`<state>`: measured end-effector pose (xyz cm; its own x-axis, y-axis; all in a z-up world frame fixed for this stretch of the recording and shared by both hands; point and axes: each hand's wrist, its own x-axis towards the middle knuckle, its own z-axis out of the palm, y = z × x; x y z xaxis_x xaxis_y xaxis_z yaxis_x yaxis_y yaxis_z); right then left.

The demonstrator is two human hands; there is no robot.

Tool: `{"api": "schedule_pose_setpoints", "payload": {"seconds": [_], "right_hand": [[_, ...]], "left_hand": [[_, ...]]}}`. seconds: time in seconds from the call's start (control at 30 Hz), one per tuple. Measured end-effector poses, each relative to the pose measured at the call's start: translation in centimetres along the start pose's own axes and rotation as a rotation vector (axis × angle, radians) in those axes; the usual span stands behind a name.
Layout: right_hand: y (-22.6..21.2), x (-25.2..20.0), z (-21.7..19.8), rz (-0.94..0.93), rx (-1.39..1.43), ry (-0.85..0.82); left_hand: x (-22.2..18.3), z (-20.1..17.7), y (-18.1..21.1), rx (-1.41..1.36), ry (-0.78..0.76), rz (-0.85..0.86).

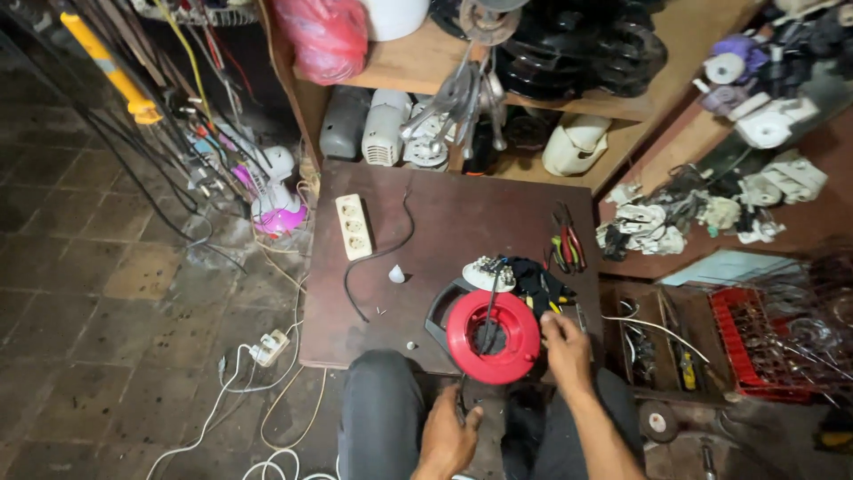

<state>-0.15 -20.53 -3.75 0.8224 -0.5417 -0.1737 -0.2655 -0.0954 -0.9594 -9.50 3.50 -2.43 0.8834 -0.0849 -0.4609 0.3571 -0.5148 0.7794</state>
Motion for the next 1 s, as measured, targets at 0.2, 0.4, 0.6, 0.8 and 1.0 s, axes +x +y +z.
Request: {"api": "schedule_pose_setpoints", "payload": {"seconds": [0.2,0.4,0.6,0.8,1.0], "right_hand": [[-5.4,4.7,3.2,0.237,-0.277,-0.154],[1.6,13.1,6.0,0.499,0.058,-0.204],[1.6,14.9,6.3,0.578,0.114,-0.170],[-6.6,8.3,4.2,0.136,0.119,-0.139],[-9.8,1.8,1.0,-0.434,-0.279,-0.026]], "left_hand": [[1.3,-0.1,1.3,0.088,-0.034,-0.037],[2.3,-1.3,1.8,0.049,-0.008,-0.126],[2.1,-3.1,3.9,0.038,-0.064,-0.198],[3.1,-0.7,1.3,0.098,0.026,-0.143],[4.1,0.6,1.5,0.077,0.151,-0.124]]}}
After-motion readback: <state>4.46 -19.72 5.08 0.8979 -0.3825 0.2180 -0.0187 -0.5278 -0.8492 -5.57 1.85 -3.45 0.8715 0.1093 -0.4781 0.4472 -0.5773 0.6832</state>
